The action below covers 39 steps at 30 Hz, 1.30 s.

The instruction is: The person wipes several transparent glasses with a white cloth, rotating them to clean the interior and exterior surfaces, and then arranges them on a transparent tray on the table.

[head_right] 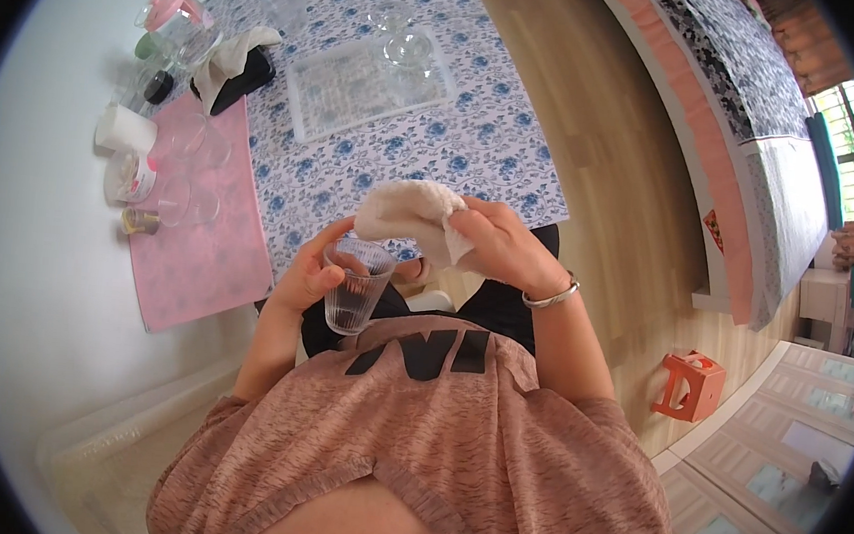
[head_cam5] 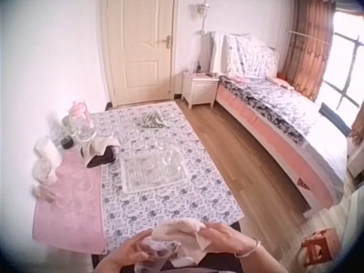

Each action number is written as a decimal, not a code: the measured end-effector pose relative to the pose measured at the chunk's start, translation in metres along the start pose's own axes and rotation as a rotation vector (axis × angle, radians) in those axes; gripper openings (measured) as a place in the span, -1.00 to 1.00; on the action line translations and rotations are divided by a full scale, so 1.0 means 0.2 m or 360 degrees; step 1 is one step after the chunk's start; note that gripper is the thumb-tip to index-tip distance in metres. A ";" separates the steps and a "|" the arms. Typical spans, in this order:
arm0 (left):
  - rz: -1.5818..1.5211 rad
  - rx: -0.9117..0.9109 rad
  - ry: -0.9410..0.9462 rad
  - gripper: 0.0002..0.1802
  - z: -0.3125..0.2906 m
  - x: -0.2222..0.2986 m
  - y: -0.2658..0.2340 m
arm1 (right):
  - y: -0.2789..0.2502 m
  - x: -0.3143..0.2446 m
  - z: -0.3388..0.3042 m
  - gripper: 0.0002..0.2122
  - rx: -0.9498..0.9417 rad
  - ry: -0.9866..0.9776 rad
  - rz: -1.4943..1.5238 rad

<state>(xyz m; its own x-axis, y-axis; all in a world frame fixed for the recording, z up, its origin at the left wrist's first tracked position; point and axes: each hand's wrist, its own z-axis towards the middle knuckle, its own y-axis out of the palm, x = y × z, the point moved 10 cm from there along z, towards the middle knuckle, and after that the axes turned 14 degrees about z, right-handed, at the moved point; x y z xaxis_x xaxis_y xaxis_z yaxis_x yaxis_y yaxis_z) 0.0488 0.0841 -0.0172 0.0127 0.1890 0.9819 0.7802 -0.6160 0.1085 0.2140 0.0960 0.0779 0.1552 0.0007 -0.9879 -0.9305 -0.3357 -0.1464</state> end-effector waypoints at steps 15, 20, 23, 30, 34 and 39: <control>0.0010 0.0151 0.0034 0.10 0.04 0.09 -0.02 | -0.12 0.24 -0.02 -0.65 0.0625 0.0252 0.1303; -0.0142 0.0059 0.0104 0.01 0.05 0.08 0.01 | 0.11 -0.02 -0.01 -0.57 -0.0035 -0.0112 0.0508; 0.0041 0.0137 0.0193 0.01 0.07 0.12 0.02 | 0.40 -0.05 -0.05 -0.55 -0.0610 -0.0312 0.0166; 0.0576 -0.0225 0.0127 -0.03 0.11 0.20 0.19 | 0.58 0.18 -0.13 -0.72 -0.0979 -0.0190 -0.0148; 0.0115 -0.0153 -0.0098 -0.16 0.12 0.12 0.09 | 0.52 0.21 -0.10 -0.71 -0.0734 0.0180 0.0448; -0.0107 -0.0094 0.0518 -0.20 0.07 0.26 0.07 | 0.41 0.32 -0.08 -0.58 -0.0168 0.0629 0.1408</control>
<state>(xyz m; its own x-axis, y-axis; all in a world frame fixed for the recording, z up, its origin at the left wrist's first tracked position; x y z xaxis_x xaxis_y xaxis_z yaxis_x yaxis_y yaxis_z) 0.0689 0.0955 0.0323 -0.2451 -0.0175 0.9693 0.7351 -0.6553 0.1740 0.1519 0.0536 0.0041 -0.4674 -0.6019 -0.6475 -0.7331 -0.1455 0.6644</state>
